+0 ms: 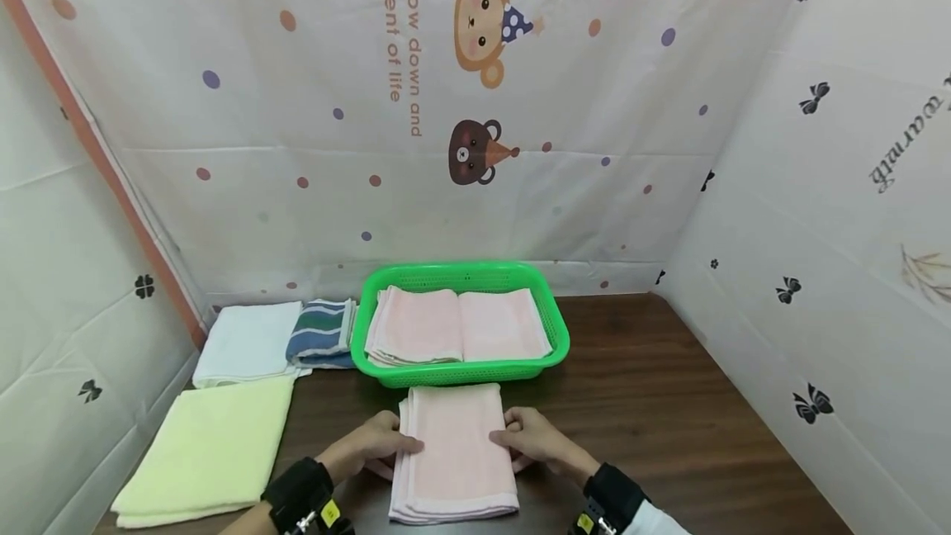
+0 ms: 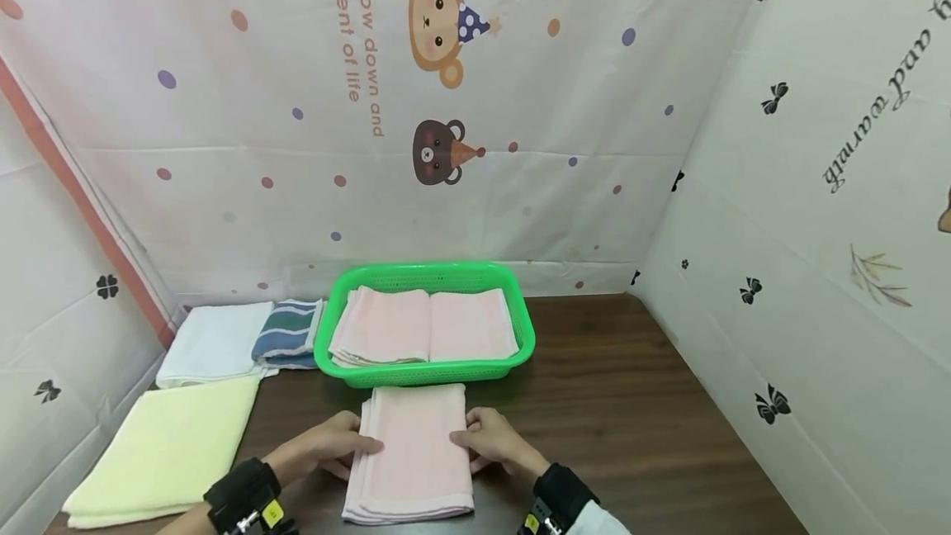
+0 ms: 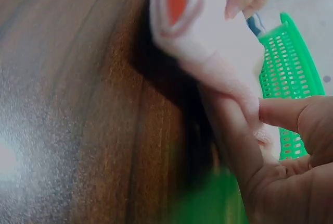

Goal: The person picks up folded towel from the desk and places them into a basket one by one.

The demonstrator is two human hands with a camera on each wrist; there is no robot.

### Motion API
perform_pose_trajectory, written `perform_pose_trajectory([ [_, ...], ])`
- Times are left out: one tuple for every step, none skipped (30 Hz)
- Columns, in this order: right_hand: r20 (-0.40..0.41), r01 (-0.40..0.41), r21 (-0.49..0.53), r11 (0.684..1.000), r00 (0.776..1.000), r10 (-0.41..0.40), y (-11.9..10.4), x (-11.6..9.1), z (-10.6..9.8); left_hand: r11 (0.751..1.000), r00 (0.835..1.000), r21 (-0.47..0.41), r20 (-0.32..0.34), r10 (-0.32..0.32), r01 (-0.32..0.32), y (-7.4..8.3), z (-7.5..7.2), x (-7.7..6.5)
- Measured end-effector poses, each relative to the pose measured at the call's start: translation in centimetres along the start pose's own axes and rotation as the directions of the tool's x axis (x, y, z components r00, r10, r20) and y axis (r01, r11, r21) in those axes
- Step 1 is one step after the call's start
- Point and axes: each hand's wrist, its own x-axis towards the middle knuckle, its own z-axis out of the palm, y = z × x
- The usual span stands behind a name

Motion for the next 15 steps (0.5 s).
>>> perform_pose_trajectory([
  [0.008, -0.005, 0.013, 1.0, 1.0, 0.005, 0.0, 0.0, 0.0, 1.0, 1.0, 0.006, 0.004, 0.008, -0.008, 0.1, 0.0, 0.0],
  [0.017, -0.01, 0.029, 1.0, 1.0, 0.01, -0.1, 0.0, -0.1, 1.0, 1.0, 0.009, 0.01, 0.014, -0.014, 0.1, 0.0, 0.0],
  [0.027, -0.016, 0.044, 0.999, 1.0, 0.015, -0.1, 0.0, -0.1, 1.0, 1.0, 0.015, 0.016, 0.021, -0.021, 0.2, -0.1, -0.1],
  [0.035, -0.019, 0.054, 0.998, 0.999, 0.017, -0.2, -0.1, -0.2, 0.999, 0.999, 0.02, 0.028, 0.033, -0.034, 0.2, -0.2, -0.2],
  [0.04, -0.021, 0.063, 0.998, 0.999, 0.019, -0.3, -0.3, -0.3, 0.999, 0.998, 0.02, 0.043, 0.045, -0.046, 0.3, -0.3, -0.3],
  [0.042, -0.021, 0.069, 0.997, 0.999, 0.018, -0.4, -0.5, -0.3, 0.998, 0.996, 0.019, 0.06, 0.062, -0.063, 0.3, -0.4, -0.6],
  [0.043, -0.015, 0.075, 0.997, 0.999, 0.012, -0.5, -0.8, -0.4, 0.996, 0.993, 0.008, 0.084, 0.083, -0.084, 0.4, -0.6, -0.9],
  [0.043, -0.008, 0.083, 0.996, 0.999, 0.004, -0.8, -1.1, -0.4, 0.995, 0.989, 0.0, 0.106, 0.101, -0.101, 0.6, -0.8, -1.2],
  [0.043, 0.001, 0.091, 0.996, 0.999, -0.005, -1.1, -1.5, -0.5, 0.992, 0.984, -0.007, 0.13, 0.125, -0.125, 0.8, -1.0, -1.7],
  [0.041, 0.014, 0.097, 0.995, 0.999, -0.018, -1.4, -2.0, -0.6, 0.989, 0.976, -0.016, 0.158, 0.149, -0.149, 1.0, -1.3, -2.2],
  [0.041, 0.032, 0.103, 0.994, 0.999, -0.036, -1.8, -2.4, -0.7, 0.985, 0.968, -0.023, 0.183, 0.173, -0.172, 1.4, -1.6, -2.6],
  [0.039, 0.052, 0.108, 0.993, 0.998, -0.057, -2.3, -2.9, -0.8, 0.981, 0.959, -0.03, 0.206, 0.193, -0.192, 1.8, -2.0, -3.2],
  [0.038, 0.079, 0.108, 0.991, 0.996, -0.083, -2.8, -3.4, -1.1, 0.978, 0.951, -0.037, 0.227, 0.209, -0.206, 2.3, -2.4, -3.7],
  [0.034, 0.103, 0.103, 0.989, 0.994, -0.107, -3.4, -3.8, -1.3, 0.975, 0.945, -0.039, 0.242, 0.221, -0.218, 2.9, -2.9, -4.1],
  [0.026, 0.131, 0.09, 0.987, 0.991, -0.133, -4.0, -4.1, -1.5, 0.972, 0.939, -0.04, 0.254, 0.233, -0.23, 3.5, -3.4, -4.5],
])
